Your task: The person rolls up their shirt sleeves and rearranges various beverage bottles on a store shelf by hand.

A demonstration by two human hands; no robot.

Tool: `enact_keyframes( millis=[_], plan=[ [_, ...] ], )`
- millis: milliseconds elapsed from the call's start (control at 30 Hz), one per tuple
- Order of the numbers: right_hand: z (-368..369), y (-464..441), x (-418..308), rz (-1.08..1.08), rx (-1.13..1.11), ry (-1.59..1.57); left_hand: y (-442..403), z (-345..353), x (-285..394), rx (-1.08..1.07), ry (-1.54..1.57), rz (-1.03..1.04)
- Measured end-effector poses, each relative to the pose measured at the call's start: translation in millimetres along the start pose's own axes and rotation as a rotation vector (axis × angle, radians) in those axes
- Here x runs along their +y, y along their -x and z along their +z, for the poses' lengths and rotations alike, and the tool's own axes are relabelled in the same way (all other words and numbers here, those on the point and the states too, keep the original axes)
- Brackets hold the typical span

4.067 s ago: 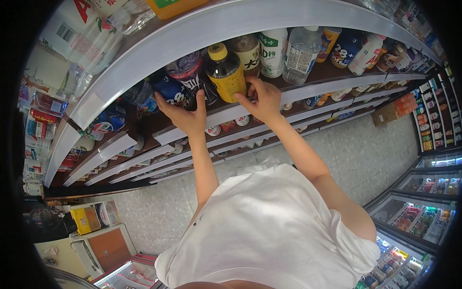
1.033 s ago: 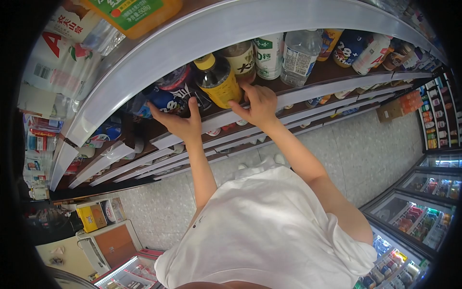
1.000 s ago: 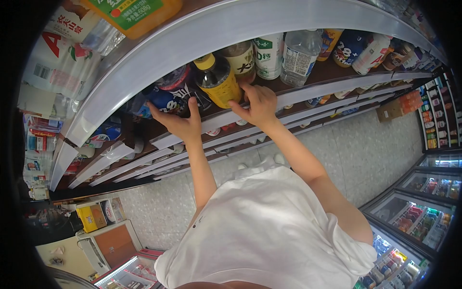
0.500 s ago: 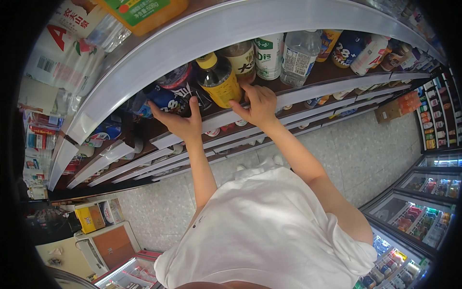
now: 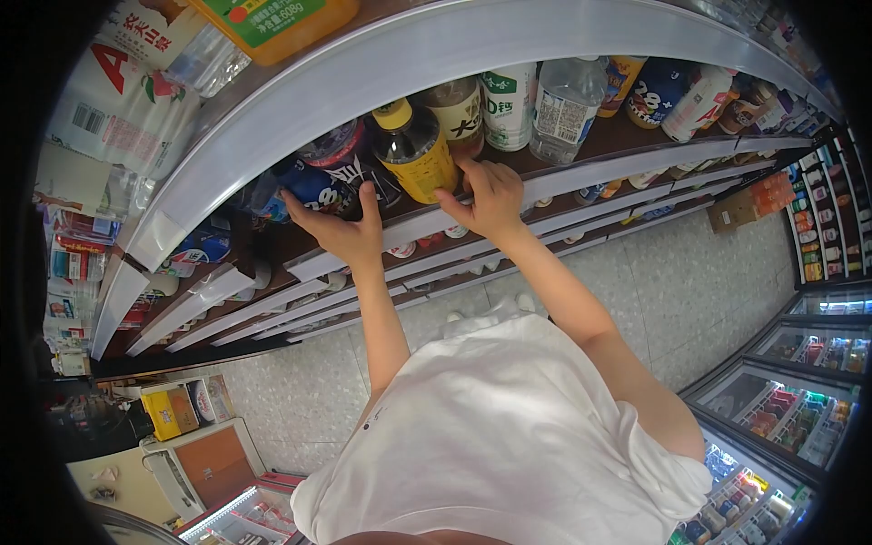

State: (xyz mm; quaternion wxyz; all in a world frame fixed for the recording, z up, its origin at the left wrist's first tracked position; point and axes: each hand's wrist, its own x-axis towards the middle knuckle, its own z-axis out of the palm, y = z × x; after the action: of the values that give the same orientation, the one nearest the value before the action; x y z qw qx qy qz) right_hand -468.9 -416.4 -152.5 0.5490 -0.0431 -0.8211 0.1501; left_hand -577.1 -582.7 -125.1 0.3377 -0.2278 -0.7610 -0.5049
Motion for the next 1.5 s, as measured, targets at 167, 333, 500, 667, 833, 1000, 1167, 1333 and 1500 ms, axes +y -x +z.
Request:
enact_keyframes(
  millis=[167, 333, 500, 667, 833, 1000, 1167, 1333, 1500],
  plan=[
    [0.1, -0.1, -0.2, -0.001, -0.001, 0.004, -0.3, -0.4, 1.2, 0.0, -0.006, -0.005],
    [0.0, -0.1, -0.1, -0.008, 0.004, 0.01, 0.0, -0.5, 1.0, -0.001, -0.008, -0.009],
    [0.2, 0.5, -0.1, 0.004, -0.001, 0.005, -0.3, -0.3, 4.6, 0.002, 0.003, -0.019],
    [0.0, 0.4, -0.8, 0.005, -0.003, 0.008, 0.0, -1.3, 1.4, -0.005, -0.014, -0.021],
    [0.6, 0.5, -0.2, -0.002, 0.008, 0.022, -0.1, -0.3, 1.4, 0.006, -0.05, 0.017],
    [0.0, 0.1, -1.2, 0.0, 0.011, -0.003, -0.2, -0.8, 2.4, -0.002, -0.014, -0.014],
    [-0.3, 0.3, -0.3, 0.001, -0.006, -0.008, 1.1, -0.7, -1.9, 0.001, -0.024, -0.001],
    [0.1, 0.1, -0.3, -0.002, 0.003, -0.007, 0.3, -1.1, 0.9, -0.005, -0.028, -0.011],
    [-0.4, -0.5, -0.5, -0.005, 0.005, -0.002, 0.2, -0.6, 1.2, 0.005, -0.055, 0.012]
  ],
)
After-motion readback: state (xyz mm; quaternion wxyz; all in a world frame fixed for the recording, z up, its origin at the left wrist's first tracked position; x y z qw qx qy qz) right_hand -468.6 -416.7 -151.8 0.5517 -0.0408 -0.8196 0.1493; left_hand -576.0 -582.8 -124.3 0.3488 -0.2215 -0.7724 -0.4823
